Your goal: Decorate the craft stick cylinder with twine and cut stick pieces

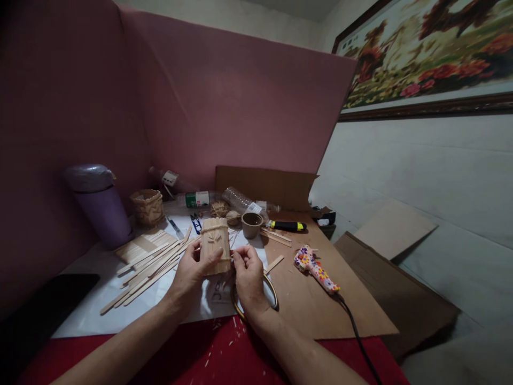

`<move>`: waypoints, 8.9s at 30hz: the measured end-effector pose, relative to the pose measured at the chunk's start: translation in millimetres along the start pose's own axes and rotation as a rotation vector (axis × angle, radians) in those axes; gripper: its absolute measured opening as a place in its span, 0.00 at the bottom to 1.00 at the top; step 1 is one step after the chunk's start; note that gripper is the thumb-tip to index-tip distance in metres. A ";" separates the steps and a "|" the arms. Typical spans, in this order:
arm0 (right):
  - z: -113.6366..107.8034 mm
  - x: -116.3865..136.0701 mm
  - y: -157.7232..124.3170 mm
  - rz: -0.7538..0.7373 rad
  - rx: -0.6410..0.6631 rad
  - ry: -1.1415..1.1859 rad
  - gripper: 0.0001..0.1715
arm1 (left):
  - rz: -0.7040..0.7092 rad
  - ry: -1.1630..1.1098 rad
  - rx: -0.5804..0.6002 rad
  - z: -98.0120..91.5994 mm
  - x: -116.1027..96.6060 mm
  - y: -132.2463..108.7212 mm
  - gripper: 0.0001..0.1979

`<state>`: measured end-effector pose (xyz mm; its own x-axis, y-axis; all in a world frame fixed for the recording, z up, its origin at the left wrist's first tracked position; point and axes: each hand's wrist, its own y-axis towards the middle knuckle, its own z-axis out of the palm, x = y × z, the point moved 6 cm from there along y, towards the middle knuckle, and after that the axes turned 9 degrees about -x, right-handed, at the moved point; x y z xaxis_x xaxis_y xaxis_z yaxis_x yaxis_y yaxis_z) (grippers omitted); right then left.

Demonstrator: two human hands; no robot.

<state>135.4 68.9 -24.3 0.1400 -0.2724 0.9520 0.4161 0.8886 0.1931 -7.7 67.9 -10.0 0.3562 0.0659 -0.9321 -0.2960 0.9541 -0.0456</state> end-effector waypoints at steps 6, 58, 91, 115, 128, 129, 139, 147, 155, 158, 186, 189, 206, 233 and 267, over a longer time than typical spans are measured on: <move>-5.5 5.5 1.3 -0.042 -0.057 0.024 0.18 | -0.077 -0.124 0.065 4.9 4.5 -1.1 0.31; -3.4 63.6 -46.6 -0.820 0.086 -0.142 0.14 | -0.464 -0.496 0.386 16.5 -5.1 -3.2 0.13; -5.8 46.9 -20.2 -0.477 -0.034 -0.223 0.04 | -0.477 -0.397 0.340 15.4 1.9 -8.3 0.18; -10.0 55.6 -4.2 -0.415 -0.016 -0.109 0.06 | -0.480 -0.270 0.366 18.9 0.9 -18.5 0.16; -8.1 57.6 -0.4 -0.477 0.036 -0.238 0.06 | -0.506 -0.185 0.331 14.3 7.9 -16.5 0.19; -7.9 58.4 0.1 -0.477 0.042 -0.237 0.06 | -0.511 -0.185 0.332 14.7 7.9 -16.5 0.20; -6.5 62.6 3.4 -0.465 0.077 -0.257 0.05 | -0.524 -0.211 0.336 17.0 8.7 -13.5 0.20; -5.6 68.6 -0.3 -0.593 0.067 -0.314 0.07 | -0.542 -0.209 0.343 16.1 12.3 -12.9 0.18; -3.3 70.8 -3.8 -0.799 0.146 -0.439 0.11 | -0.597 -0.250 0.335 18.8 9.9 -15.2 0.14; -2.4 70.8 -6.6 -0.913 0.191 -0.531 0.13 | -0.595 -0.261 0.331 20.3 7.0 -15.9 0.14; 0.4 68.4 -22.7 -0.936 0.191 -0.460 0.17 | -0.165 -0.081 0.296 15.2 0.4 -6.5 0.21; 0.3 64.2 -17.4 -0.861 0.146 -0.485 0.12 | -0.200 -0.078 0.296 15.5 4.6 -6.7 0.20; -11.4 71.2 21.3 -0.597 0.151 -0.647 0.11 | -0.416 -0.243 0.159 11.9 -3.1 -1.4 0.16; -29.4 64.2 -29.1 -0.285 0.565 -1.476 0.03 | -0.317 -0.334 -0.007 -4.5 -24.0 20.8 0.09; 37.1 48.2 -15.5 -0.648 0.708 -1.495 0.13 | -0.205 -0.221 0.003 -6.2 -25.7 25.3 0.14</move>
<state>102.4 55.7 27.4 -0.9014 -0.4330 -0.0049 -0.4191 0.8696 0.2612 -29.9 88.5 10.6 0.5929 -0.0660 -0.8026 -0.1960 0.9549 -0.2233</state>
